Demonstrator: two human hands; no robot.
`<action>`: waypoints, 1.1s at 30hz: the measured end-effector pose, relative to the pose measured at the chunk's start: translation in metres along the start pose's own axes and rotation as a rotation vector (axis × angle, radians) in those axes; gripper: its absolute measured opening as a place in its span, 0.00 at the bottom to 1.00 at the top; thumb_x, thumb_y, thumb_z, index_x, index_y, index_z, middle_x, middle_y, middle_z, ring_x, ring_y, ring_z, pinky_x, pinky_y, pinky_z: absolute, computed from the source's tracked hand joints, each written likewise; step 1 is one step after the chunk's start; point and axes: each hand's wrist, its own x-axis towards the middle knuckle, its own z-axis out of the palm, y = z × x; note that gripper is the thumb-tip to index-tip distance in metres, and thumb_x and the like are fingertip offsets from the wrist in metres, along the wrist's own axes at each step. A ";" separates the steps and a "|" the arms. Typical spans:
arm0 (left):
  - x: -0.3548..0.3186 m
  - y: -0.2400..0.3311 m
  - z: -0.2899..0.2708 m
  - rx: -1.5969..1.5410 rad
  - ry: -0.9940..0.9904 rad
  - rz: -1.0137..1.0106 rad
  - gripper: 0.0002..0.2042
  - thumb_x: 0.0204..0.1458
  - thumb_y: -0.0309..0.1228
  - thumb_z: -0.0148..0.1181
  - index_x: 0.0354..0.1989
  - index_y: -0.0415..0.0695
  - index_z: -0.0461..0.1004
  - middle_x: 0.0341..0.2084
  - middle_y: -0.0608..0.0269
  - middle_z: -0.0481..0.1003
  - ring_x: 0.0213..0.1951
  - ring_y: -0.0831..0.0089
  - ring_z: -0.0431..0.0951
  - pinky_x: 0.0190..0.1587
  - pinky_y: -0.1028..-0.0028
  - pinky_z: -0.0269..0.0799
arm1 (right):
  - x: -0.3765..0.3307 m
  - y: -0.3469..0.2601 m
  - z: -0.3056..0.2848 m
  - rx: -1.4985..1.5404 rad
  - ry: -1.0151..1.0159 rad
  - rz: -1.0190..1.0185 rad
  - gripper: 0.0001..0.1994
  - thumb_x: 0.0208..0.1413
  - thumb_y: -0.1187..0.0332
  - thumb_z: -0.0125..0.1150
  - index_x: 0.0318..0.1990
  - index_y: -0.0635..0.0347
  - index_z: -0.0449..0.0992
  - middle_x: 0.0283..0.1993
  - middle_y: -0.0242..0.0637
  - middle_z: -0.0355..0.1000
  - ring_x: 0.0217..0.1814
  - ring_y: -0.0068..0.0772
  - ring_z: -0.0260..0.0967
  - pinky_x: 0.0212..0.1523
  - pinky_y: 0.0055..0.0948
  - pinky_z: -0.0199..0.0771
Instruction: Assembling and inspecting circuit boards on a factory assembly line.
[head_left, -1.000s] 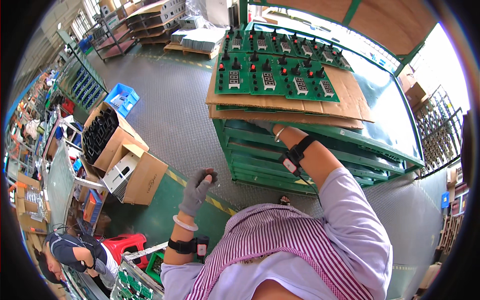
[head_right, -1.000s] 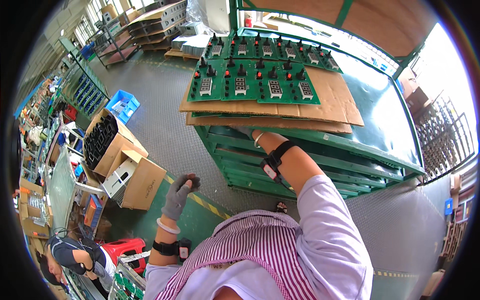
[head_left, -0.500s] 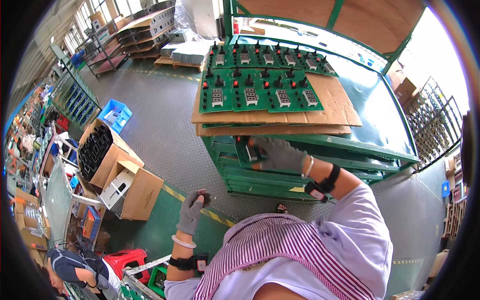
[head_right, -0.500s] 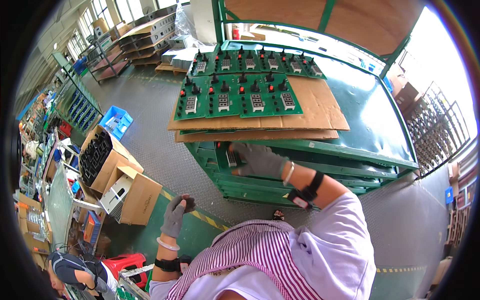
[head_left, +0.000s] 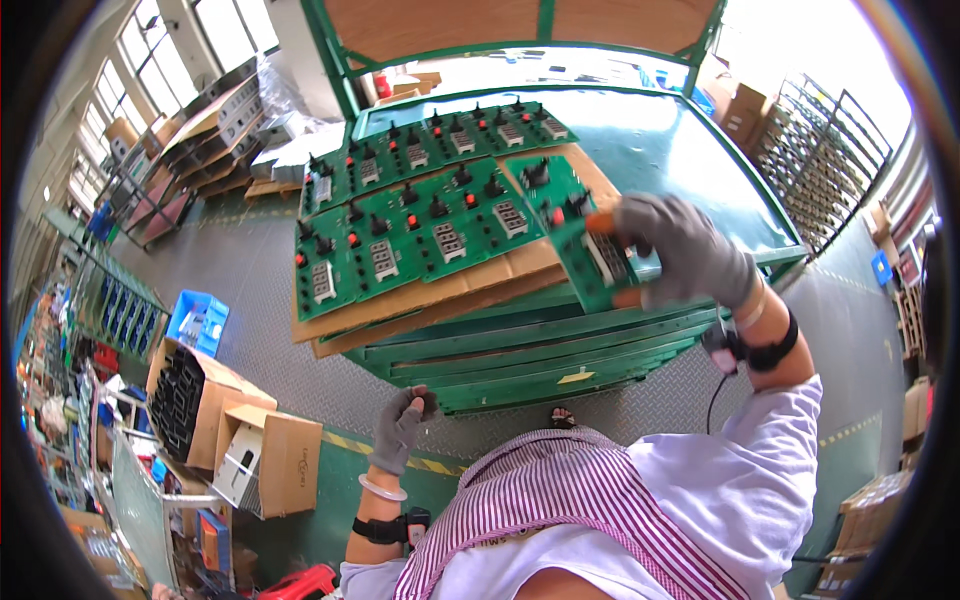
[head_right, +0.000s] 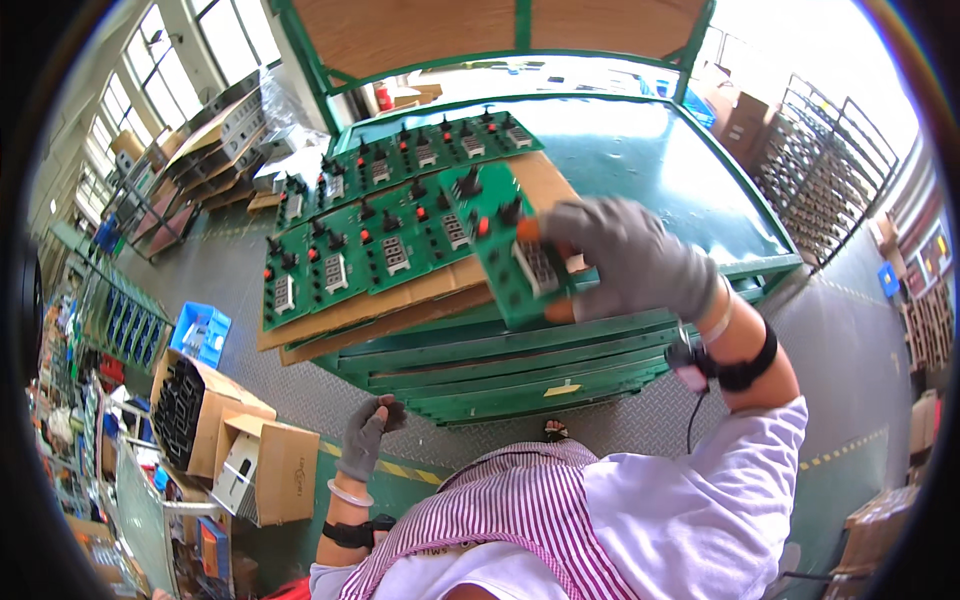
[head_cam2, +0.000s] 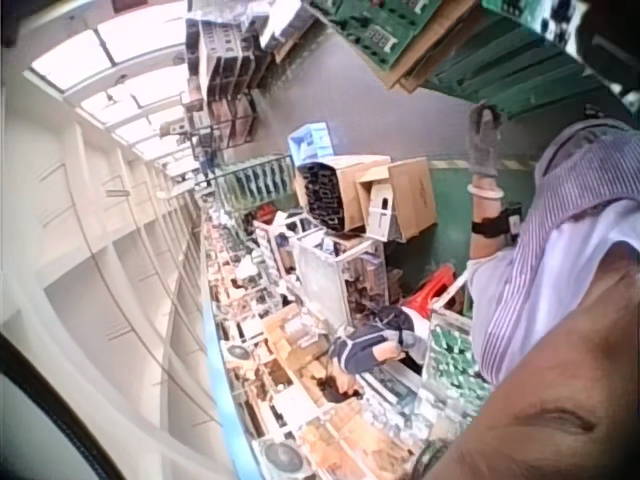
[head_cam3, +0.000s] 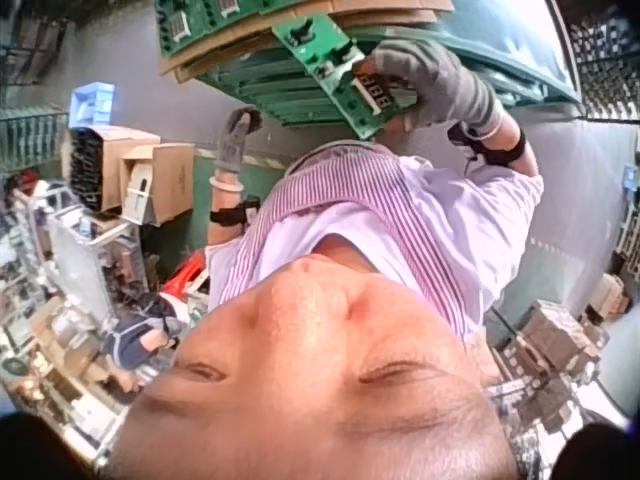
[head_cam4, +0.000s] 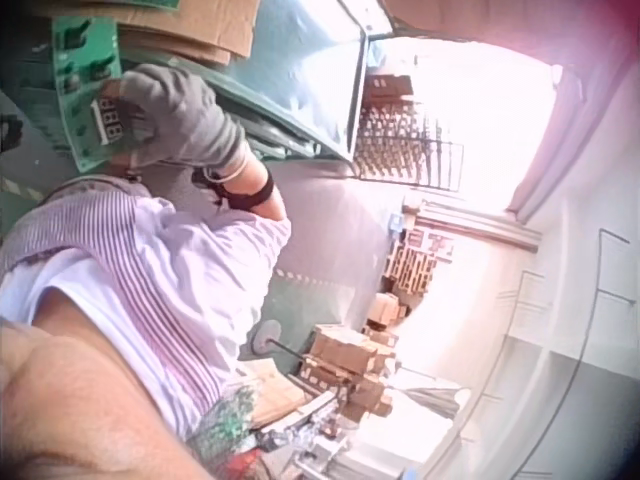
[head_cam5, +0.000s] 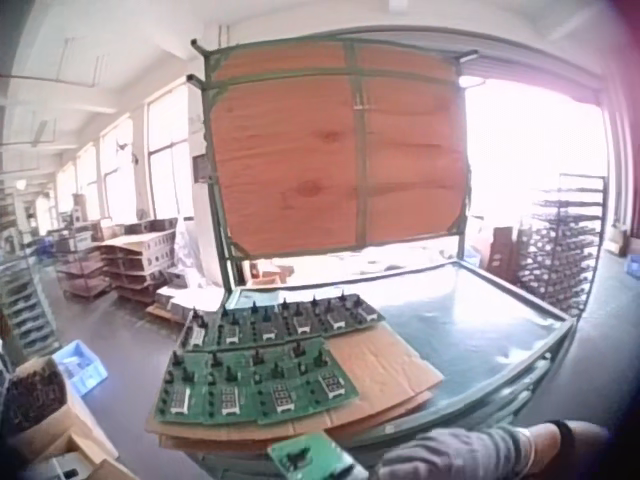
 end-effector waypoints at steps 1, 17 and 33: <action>0.005 0.002 0.006 -0.002 -0.007 0.007 0.19 0.55 0.39 0.51 0.46 0.36 0.66 0.37 0.56 0.73 0.39 0.68 0.75 0.45 0.69 0.71 | 0.005 0.014 -0.004 0.010 -0.026 0.084 0.29 0.30 0.60 0.68 0.46 0.57 0.69 0.34 0.39 0.70 0.35 0.41 0.70 0.36 0.36 0.69; 0.005 -0.007 0.022 -0.112 0.104 -0.050 0.17 0.55 0.36 0.50 0.47 0.36 0.68 0.37 0.60 0.73 0.38 0.72 0.73 0.44 0.72 0.69 | 0.044 0.082 0.019 -0.052 -0.159 0.045 0.28 0.36 0.59 0.67 0.49 0.54 0.68 0.37 0.39 0.71 0.40 0.41 0.70 0.41 0.35 0.68; 0.010 0.007 0.029 -0.018 0.013 -0.046 0.18 0.55 0.36 0.49 0.47 0.33 0.66 0.38 0.56 0.72 0.40 0.69 0.73 0.46 0.70 0.69 | -0.089 0.086 0.188 -0.428 -0.202 0.355 0.16 0.47 0.59 0.58 0.43 0.53 0.72 0.44 0.43 0.69 0.42 0.43 0.68 0.41 0.39 0.67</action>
